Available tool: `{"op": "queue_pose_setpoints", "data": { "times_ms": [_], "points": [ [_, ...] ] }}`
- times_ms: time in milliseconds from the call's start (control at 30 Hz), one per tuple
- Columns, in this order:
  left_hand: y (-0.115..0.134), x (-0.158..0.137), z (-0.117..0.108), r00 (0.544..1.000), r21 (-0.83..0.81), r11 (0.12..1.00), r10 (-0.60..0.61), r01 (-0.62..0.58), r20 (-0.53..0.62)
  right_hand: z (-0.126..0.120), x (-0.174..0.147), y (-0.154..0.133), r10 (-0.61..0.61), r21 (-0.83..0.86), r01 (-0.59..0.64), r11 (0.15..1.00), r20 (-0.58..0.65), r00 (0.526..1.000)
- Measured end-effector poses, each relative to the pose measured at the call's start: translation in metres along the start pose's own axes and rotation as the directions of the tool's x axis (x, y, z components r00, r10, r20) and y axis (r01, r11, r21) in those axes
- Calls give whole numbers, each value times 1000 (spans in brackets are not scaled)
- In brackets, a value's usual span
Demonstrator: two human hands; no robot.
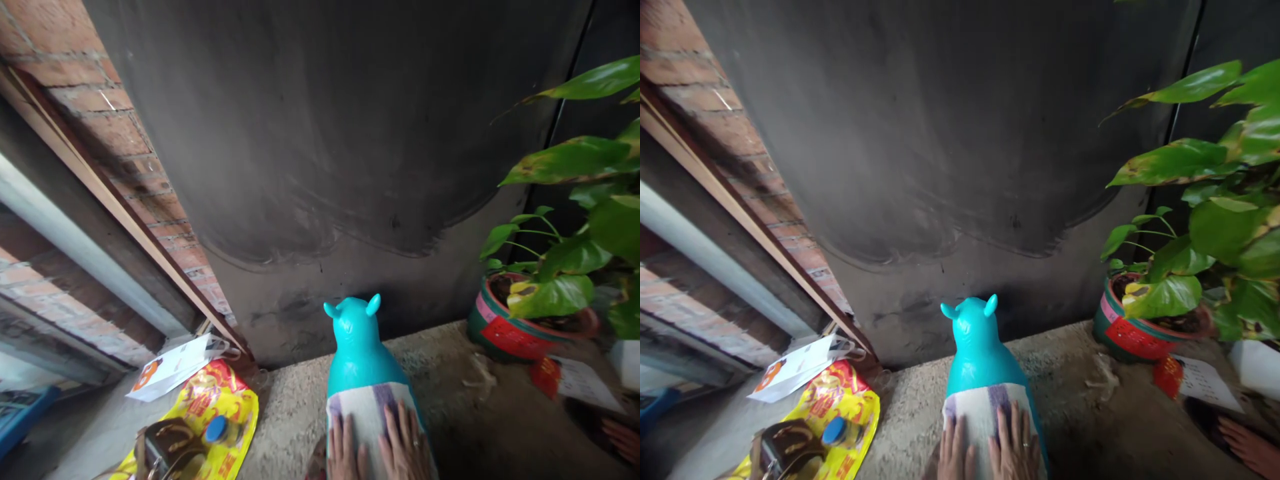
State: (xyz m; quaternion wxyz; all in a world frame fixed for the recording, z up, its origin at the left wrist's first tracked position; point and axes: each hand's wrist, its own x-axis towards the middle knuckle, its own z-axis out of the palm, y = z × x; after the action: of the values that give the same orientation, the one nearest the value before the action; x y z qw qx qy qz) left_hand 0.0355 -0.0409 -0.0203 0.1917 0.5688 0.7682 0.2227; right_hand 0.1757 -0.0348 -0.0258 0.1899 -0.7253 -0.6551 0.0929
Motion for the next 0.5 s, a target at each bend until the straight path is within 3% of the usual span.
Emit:
{"op": "queue_pose_setpoints", "data": {
  "times_ms": [67,133,300,400,500],
  "points": [
    [7,9,12,999,165,986,-29,26,20,16,7,0,24,-80,-23,997,12,1000],
    [14,24,19,998,296,954,-57,45,32,17,28,-7,18,-133,-17,991,5,1000],
    [34,64,14,998,308,950,-65,54,26,-5,88,-36,-19,-183,28,983,47,999],
    [31,62,8,999,235,971,-52,48,9,-7,80,-34,-6,-135,13,991,50,999],
    [9,38,10,995,-106,991,-79,85,61,-1,37,-19,41,-14,-41,999,21,999]
  ]
}}
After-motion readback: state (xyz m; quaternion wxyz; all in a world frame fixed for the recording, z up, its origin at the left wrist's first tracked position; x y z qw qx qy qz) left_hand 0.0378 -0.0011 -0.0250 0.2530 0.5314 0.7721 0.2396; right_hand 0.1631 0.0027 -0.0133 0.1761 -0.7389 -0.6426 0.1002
